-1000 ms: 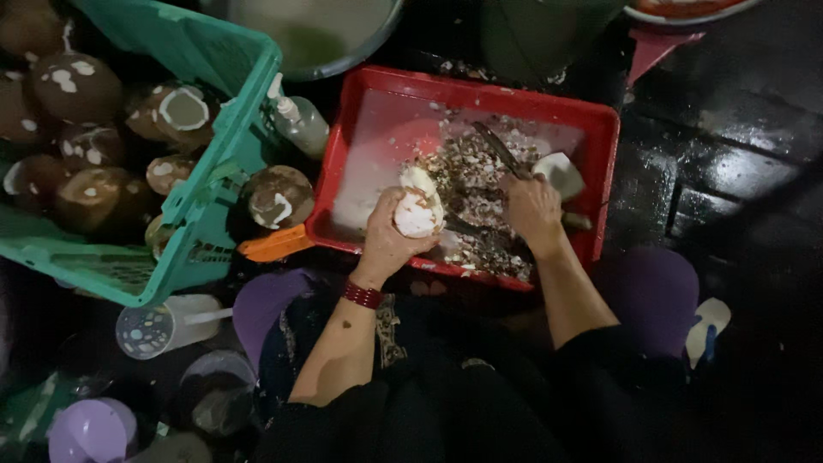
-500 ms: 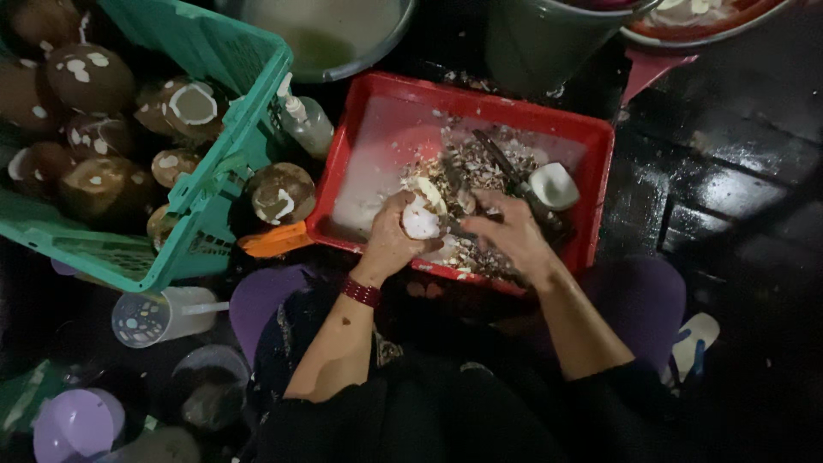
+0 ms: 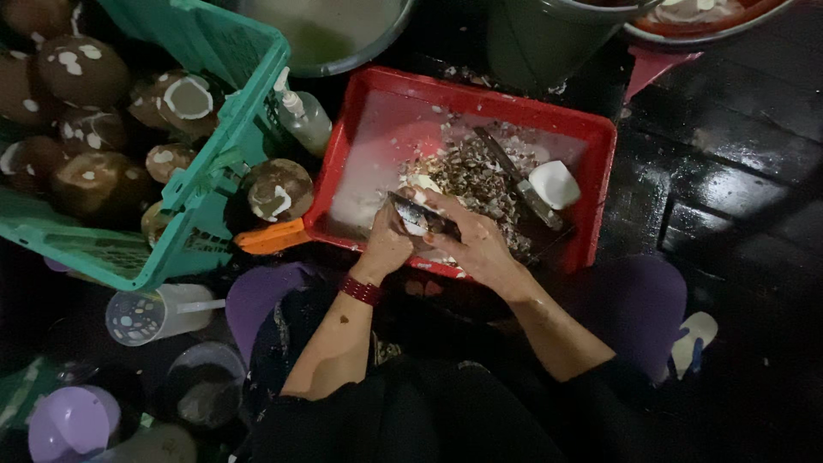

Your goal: The person sits at a work station and peels the outer husk off coconuts with a small knife, holding each coconut over a red tray that catches the falling husk scraps. Finished peeled coconuts are set aside and a new unpeeled coconut is taken from a green crate to continue.

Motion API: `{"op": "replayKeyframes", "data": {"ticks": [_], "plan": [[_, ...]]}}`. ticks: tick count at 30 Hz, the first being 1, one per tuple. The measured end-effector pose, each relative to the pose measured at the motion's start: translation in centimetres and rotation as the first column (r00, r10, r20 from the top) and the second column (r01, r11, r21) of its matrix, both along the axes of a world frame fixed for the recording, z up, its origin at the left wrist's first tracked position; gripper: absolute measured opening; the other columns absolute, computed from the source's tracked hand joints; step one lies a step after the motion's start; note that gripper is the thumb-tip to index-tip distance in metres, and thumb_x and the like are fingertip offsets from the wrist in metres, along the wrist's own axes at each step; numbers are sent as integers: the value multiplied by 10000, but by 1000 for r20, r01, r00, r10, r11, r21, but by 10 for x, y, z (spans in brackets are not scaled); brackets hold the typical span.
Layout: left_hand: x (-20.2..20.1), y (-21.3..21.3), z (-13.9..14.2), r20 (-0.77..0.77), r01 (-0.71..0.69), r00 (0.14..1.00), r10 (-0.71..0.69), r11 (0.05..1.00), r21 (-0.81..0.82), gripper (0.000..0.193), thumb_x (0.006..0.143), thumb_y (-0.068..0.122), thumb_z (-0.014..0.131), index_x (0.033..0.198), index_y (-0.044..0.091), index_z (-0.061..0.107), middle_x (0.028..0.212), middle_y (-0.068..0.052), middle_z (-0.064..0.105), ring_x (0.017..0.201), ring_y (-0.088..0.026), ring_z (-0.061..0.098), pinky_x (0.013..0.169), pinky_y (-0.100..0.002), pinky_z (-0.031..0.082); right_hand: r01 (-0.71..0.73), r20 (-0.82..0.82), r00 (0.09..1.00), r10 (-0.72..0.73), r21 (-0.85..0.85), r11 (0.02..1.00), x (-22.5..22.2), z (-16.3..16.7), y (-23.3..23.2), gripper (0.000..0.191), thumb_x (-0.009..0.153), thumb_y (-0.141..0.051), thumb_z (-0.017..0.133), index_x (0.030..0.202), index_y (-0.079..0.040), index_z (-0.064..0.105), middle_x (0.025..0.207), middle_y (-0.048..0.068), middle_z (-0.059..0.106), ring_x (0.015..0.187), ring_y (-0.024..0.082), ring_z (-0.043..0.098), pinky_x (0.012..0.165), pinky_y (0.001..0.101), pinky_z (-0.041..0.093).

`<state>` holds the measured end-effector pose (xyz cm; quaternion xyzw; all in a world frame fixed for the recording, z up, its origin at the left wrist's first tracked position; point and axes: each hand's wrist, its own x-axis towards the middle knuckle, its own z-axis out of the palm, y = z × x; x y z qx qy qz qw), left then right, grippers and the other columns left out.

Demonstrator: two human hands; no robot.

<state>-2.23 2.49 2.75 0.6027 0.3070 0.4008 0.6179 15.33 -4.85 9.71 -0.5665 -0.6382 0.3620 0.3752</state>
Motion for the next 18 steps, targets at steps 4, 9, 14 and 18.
{"op": "replayKeyframes", "data": {"ticks": [4, 9, 14, 18], "plan": [[3, -3, 2, -105, -59, 992, 67, 996, 73, 566, 757, 55, 845, 1247, 38, 563, 1152, -61, 696, 1049, -177, 682, 946, -337, 570, 24, -26, 999, -21, 123, 992, -3, -13, 1, 605, 909, -139, 759, 1463, -90, 522, 1341, 179, 674, 1198, 248, 681, 974, 356, 541], [3, -7, 11, -172, -40, 984, 52, 996, 76, 672, 625, 69, 880, 1225, 15, 584, 1118, -118, 718, 1038, -253, 702, 914, -362, 573, 75, -136, 988, -71, 24, 997, -1, -25, 6, 549, 901, -118, 750, 1425, -80, 591, 1320, 130, 706, 1185, 209, 686, 1004, 347, 544], [6, -7, 13, -264, -81, 945, 193, 921, 380, 739, 605, 129, 935, 1236, 7, 570, 1172, -177, 658, 1077, -346, 668, 946, -427, 542, 121, -160, 975, -156, -207, 971, 10, -7, 15, 591, 945, -165, 732, 1514, -159, 574, 1436, 71, 623, 1230, 193, 635, 1016, 334, 510], [8, -3, 10, -321, -58, 910, 261, 849, 525, 709, 572, 129, 915, 1200, 32, 599, 1157, -183, 649, 1090, -398, 620, 964, -471, 510, 125, -75, 981, -176, -445, 887, 12, 13, 11, 658, 916, -212, 693, 1545, -260, 508, 1069, 144, 756, 800, 247, 646, 704, 417, 539]]}}
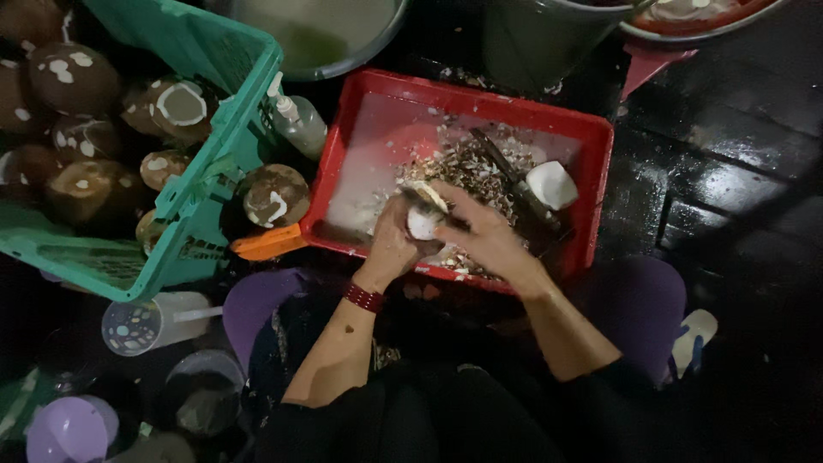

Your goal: The person sits at a work station and peels the outer husk off coconuts with a small knife, holding each coconut over a red tray that catches the falling husk scraps. Finished peeled coconuts are set aside and a new unpeeled coconut is taken from a green crate to continue.

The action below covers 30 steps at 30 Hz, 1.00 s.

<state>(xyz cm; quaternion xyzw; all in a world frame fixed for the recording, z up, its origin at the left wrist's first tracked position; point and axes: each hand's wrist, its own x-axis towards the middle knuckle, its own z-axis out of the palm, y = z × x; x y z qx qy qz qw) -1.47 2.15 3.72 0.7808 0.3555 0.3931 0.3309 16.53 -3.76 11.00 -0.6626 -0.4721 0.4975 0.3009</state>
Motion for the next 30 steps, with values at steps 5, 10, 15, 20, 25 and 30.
{"op": "replayKeyframes", "data": {"ticks": [5, 10, 15, 20, 25, 30], "plan": [[1, -2, 5, -10, 18, 1000, -19, 997, -74, 664, 590, 129, 892, 1193, 55, 625, 1155, -169, 663, 1091, -388, 620, 954, -470, 518, -178, 218, 973, 76, 498, 849, -11, 7, -4, 619, 894, -203, 764, 1466, -158, 532, 1039, 168, 744, 858, 251, 726, 755, 392, 563], [4, -6, 22, -88, 45, 995, -45, 999, -1, 539, 601, 111, 903, 1100, 134, 699, 1124, -116, 700, 1097, -360, 633, 943, -449, 537, -123, 261, 965, 29, 351, 928, -10, 4, -4, 557, 906, -213, 748, 1429, -175, 563, 1009, 166, 739, 823, 305, 721, 741, 395, 552], [5, -7, 26, -44, 15, 999, -18, 997, -72, 680, 549, 143, 909, 1173, 71, 647, 1121, -129, 680, 1089, -374, 612, 945, -458, 515, -190, 204, 975, 84, 579, 793, -5, -6, -4, 474, 983, -189, 719, 1421, -106, 557, 1135, 167, 716, 964, 328, 684, 791, 415, 542], [9, -4, 13, 200, 87, 980, -4, 910, -406, 324, 834, 112, 750, 1144, 40, 690, 1113, -120, 704, 1018, -269, 696, 920, -387, 585, 138, -192, 968, -163, -135, 981, -3, -11, 4, 526, 996, -263, 628, 1518, -232, 572, 688, 26, 497, 505, 125, 393, 419, 322, 318], [-2, 3, 8, 370, 131, 908, 196, 706, -696, 567, 664, -10, 847, 1176, 64, 615, 1086, -83, 709, 941, -170, 729, 797, -327, 654, 147, -267, 950, -160, -71, 987, 11, 5, 0, 535, 1048, -337, 534, 1576, -256, 494, 705, 10, 496, 497, 93, 431, 413, 259, 412], [-7, 7, 3, 743, 519, 597, 303, 560, -645, 333, 904, 144, 749, 1192, 24, 633, 1051, -81, 747, 915, -187, 742, 802, -352, 642, -220, -102, 948, 303, 479, 850, 5, 19, -18, 777, 931, -202, 703, 1618, -148, 343, 1369, 173, 668, 1233, 264, 665, 1008, 423, 525]]}}
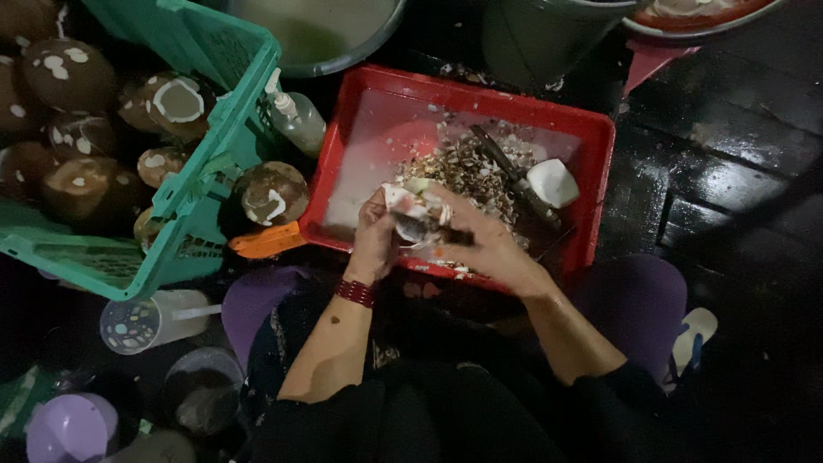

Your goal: The person sits at a work station and peels the outer husk off coconuts with a small knife, holding each coconut over a red tray that catches the falling husk scraps. Finished peeled coconuts are set aside and a new unpeeled coconut is taken from a green crate to continue.

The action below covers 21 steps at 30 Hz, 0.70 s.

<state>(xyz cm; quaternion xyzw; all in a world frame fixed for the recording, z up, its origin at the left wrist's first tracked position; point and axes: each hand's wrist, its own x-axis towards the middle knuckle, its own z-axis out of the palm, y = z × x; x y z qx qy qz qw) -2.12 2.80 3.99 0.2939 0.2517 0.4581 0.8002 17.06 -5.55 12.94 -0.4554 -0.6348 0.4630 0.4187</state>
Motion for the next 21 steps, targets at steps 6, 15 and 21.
{"op": "replayKeyframes", "data": {"ticks": [6, 15, 21], "plan": [[6, 3, -14, -72, -156, 987, 143, 961, -228, 181, 927, 174, 744, 1040, 75, 643, 980, -69, 737, 827, -195, 727, 691, -360, 618, 55, 307, 950, -58, 18, 998, -8, 8, 1, 817, 811, -154, 776, 1543, -185, 415, 1455, 156, 612, 1240, 334, 663, 1013, 409, 537], [3, 5, -4, -148, -160, 978, 144, 982, -103, 304, 974, 236, 680, 1170, 4, 685, 1075, -75, 725, 956, -182, 693, 856, -346, 568, 79, 335, 939, -83, 25, 997, -10, 6, -3, 691, 842, -196, 782, 1470, -187, 493, 1369, 145, 658, 1132, 336, 707, 887, 426, 569], [-2, -2, -14, -116, -102, 982, 149, 935, 341, 416, 1086, 318, 563, 1279, -48, 617, 1322, -68, 608, 1198, -162, 603, 1051, -300, 499, 127, 304, 943, -132, 37, 991, -10, -5, 1, 583, 862, -221, 789, 1394, -140, 564, 1289, 133, 706, 1108, 303, 718, 890, 404, 555]]}}
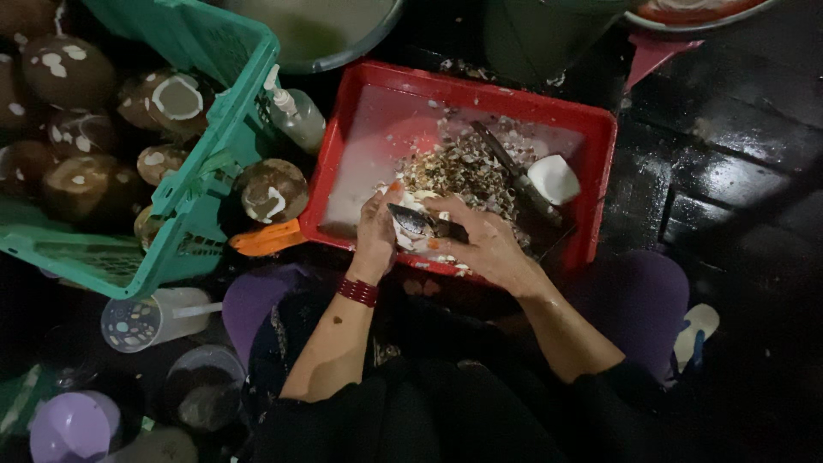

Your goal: The person sits at a work station and peels the outer husk off coconuts with a small knife, holding each coconut over a red tray that catches the falling husk scraps. Finished peeled coconuts are set aside and a new unpeeled coconut is taken from a green crate to continue.

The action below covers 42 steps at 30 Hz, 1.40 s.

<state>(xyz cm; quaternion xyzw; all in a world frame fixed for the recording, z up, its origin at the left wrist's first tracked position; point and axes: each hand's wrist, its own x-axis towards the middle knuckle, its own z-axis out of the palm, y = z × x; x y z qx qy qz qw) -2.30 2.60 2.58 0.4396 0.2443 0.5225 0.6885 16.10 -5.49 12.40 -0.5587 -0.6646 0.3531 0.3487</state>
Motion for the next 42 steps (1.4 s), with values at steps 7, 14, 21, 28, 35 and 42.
{"op": "replayKeyframes", "data": {"ticks": [7, 14, 21, 28, 35, 42], "plan": [[9, 0, -7, -252, -153, 962, 103, 970, -190, 262, 1122, 241, 501, 1210, 5, 574, 1177, -62, 621, 1071, -127, 568, 945, -286, 487, 79, -134, 986, -94, -113, 990, 0, -26, 3, 468, 876, -224, 773, 1298, -86, 627, 1149, 67, 752, 957, 139, 704, 819, 317, 562], [19, -1, -5, -143, -180, 977, 157, 970, -166, 283, 1126, 201, 531, 1148, -49, 663, 1079, -39, 668, 1017, -117, 600, 924, -287, 508, 216, -328, 889, -319, -315, 924, -11, -43, 8, 424, 884, -195, 778, 1283, -74, 700, 854, 95, 704, 692, 87, 597, 580, 292, 505], [4, -14, 7, -188, -216, 962, 196, 972, -94, 398, 998, 248, 545, 1350, 62, 560, 1259, -2, 645, 1166, -137, 648, 984, -314, 557, 295, -484, 681, -550, -506, 811, 0, -27, 13, 230, 979, -255, 621, 1062, -61, 711, 684, 42, 637, 439, 90, 491, 365, 266, 355], [10, -9, 14, 399, 169, 910, 111, 781, -601, 450, 1088, 342, 593, 1383, 3, 597, 1341, -131, 653, 1168, -258, 652, 896, -344, 537, -3, -758, 483, -438, -502, 865, -3, -24, 11, 341, 1021, -373, 571, 1081, -49, 660, 773, 44, 711, 492, 101, 575, 396, 244, 404], [4, -5, 19, -47, 26, 997, -59, 851, -524, 531, 904, 100, 720, 1416, 5, 613, 1280, -161, 650, 1083, -282, 663, 842, -410, 576, 120, -733, 487, -474, -481, 868, 13, -23, 17, 425, 910, -173, 688, 1303, -36, 601, 905, 16, 699, 670, 96, 610, 502, 238, 455], [12, -18, 48, -343, 70, 939, 22, 965, 254, 1026, 618, -22, 928, 1481, 97, 387, 1331, -101, 622, 1207, -210, 637, 1019, -373, 568, -10, -777, 600, -190, -245, 970, 12, -31, 13, 389, 955, -129, 686, 1319, 9, 672, 929, 42, 672, 663, 76, 541, 528, 236, 410]]}}
